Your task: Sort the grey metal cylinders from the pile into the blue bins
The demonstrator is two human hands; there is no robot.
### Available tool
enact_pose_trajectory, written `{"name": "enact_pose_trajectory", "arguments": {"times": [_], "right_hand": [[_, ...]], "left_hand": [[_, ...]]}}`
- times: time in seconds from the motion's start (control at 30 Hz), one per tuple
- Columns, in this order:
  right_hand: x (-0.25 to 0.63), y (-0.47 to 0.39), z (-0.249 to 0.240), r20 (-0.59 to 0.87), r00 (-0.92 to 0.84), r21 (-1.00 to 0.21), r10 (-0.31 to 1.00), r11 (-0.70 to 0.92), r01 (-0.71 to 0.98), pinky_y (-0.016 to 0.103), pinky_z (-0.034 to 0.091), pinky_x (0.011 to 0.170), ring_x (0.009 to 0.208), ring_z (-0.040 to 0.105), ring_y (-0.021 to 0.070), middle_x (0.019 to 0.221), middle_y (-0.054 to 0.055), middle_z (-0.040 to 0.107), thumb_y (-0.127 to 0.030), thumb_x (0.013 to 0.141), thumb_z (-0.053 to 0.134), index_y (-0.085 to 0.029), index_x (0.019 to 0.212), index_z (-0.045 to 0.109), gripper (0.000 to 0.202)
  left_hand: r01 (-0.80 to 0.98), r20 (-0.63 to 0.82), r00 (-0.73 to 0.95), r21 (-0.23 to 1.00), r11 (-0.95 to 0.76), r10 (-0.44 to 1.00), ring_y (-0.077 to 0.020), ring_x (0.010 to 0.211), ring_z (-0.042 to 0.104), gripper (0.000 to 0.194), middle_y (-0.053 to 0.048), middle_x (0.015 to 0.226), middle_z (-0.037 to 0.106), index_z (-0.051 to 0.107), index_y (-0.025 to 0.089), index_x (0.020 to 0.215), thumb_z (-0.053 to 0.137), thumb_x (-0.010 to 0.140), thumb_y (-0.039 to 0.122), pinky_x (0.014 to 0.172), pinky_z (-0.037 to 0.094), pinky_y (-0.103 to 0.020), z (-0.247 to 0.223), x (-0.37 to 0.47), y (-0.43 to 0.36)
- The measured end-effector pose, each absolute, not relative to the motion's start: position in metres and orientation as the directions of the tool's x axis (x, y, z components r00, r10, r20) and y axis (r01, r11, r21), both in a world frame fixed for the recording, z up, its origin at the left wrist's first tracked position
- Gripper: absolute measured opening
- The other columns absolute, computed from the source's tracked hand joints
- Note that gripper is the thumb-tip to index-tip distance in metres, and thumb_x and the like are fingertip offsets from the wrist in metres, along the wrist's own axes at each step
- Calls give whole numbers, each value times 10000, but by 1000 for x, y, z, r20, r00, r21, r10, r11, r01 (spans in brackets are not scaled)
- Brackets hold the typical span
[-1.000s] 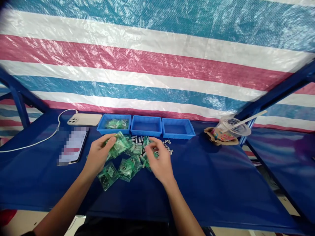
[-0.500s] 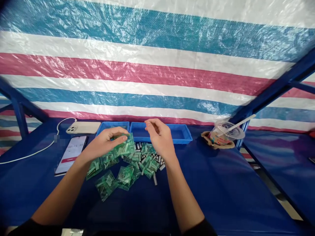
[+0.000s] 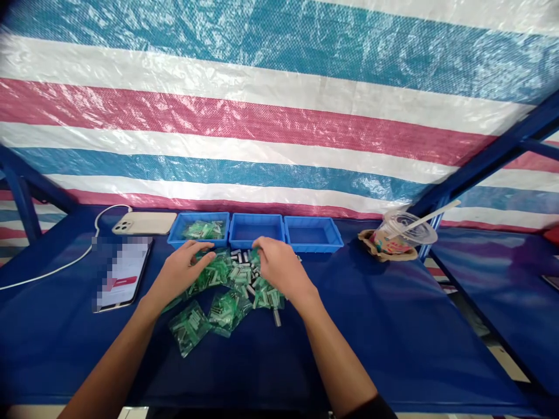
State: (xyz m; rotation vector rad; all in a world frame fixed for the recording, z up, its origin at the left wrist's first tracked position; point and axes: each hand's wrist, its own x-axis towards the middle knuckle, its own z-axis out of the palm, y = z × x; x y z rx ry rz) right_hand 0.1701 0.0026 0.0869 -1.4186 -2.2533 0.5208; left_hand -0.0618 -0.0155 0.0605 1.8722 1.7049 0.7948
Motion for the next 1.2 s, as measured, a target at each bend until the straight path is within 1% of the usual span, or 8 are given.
{"name": "enact_pose_trajectory", "arguments": {"times": [0.13,0.3,0.43,0.63,0.77,1.0,1.1,1.2], "right_hand": [[161,9,123,303,-259,-834,917,387,394,276,472,653,748,635,149,840,14,688,-194,860,493,-198,923,641,161],[139,9,148,480,-166,-871,862,490,29,350,474,877,974,632,170,924,13,698,-156,818,564,-207,795,632,88],[137,7,155,610,-172,-774,773,628,78,441,351,1042,1248,469,203,1150,-12,642,-110,793,592,-229,695,612,156],[143,6,151,694,-138,-683,707,707,187,453,369,1006,1272,425,221,1261,-31,545,-122,816,584,-234,644,613,207],[142,15,145,708,-56,-691,704,706,154,428,393,964,1220,464,222,1228,-11,546,-125,804,591,-227,620,610,211],[143,31,134,337,-133,-921,932,356,157,322,435,742,771,575,152,765,-2,602,-234,828,560,-230,789,675,121],[142,34,132,173,-291,-983,941,184,11,286,427,642,639,534,132,652,-3,580,-417,841,560,-199,732,664,265],[140,35,130,174,-292,-966,941,105,-237,293,457,672,682,568,140,774,26,650,-528,850,511,-202,817,683,371]], "left_hand": [[582,75,211,792,-187,975,-208,832,582,445,-66,1000,629,670,211,1032,420,869,542,728,445,-304,91,-47,-12],[225,-91,293,974,24,952,-174,588,537,770,-67,585,610,667,173,600,168,858,700,580,407,-284,130,-26,-3],[-35,-75,200,996,83,977,-155,610,564,724,-70,703,648,697,166,751,273,807,750,516,370,-243,136,-23,7],[-248,-88,299,954,166,950,-122,671,603,414,-51,821,663,688,175,944,612,776,545,493,401,-180,140,-26,13],[-423,129,141,904,-58,981,-99,709,607,280,-24,865,678,656,190,1027,689,774,307,607,473,-185,141,-13,15],[-104,411,-222,892,-441,884,-141,797,649,249,-20,876,699,610,193,992,701,763,227,752,509,-260,129,-12,22],[73,533,-155,846,-529,832,-194,982,622,95,-37,934,694,627,196,874,661,787,181,893,479,-346,127,-15,25],[331,645,10,719,-611,764,-217,1159,509,146,-43,1113,629,650,218,806,616,774,79,1000,396,-397,128,-15,24]]}}
